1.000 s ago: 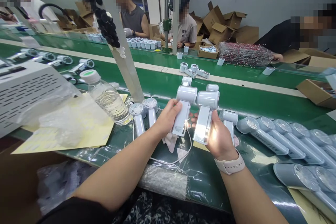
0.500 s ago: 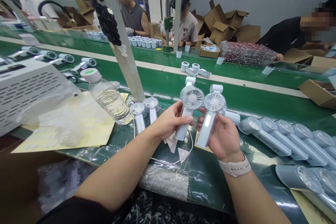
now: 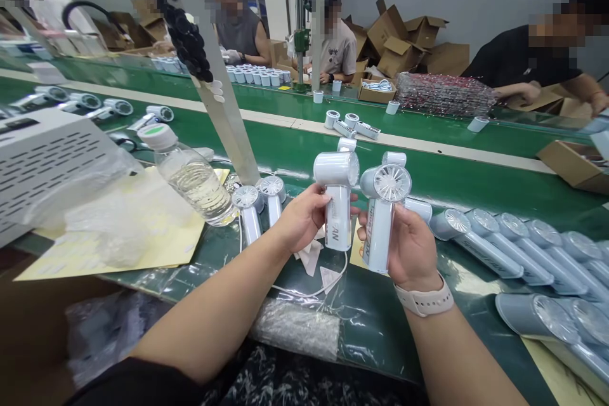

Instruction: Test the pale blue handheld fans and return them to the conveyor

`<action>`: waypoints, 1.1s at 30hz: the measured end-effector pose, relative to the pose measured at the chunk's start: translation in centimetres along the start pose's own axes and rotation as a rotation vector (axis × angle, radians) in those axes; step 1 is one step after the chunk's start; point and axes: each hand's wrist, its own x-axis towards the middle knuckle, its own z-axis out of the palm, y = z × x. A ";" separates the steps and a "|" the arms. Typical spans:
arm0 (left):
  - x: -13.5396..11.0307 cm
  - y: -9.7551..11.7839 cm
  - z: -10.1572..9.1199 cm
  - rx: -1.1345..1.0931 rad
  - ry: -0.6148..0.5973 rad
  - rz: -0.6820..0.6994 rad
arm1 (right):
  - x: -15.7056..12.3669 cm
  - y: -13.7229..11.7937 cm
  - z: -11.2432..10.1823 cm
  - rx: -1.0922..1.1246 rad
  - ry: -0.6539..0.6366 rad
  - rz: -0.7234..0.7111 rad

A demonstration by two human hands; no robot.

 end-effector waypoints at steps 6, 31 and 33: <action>-0.3 0.2 0.3 0.108 0.052 0.069 | 0.2 -0.2 0.5 0.016 0.102 -0.115; -1.7 2.0 0.0 1.194 -0.205 1.050 | -2.4 -1.2 0.8 -0.690 -0.265 -0.736; -1.8 2.0 -0.2 1.281 -0.135 1.043 | -2.5 -1.4 0.2 -0.756 -0.237 -0.709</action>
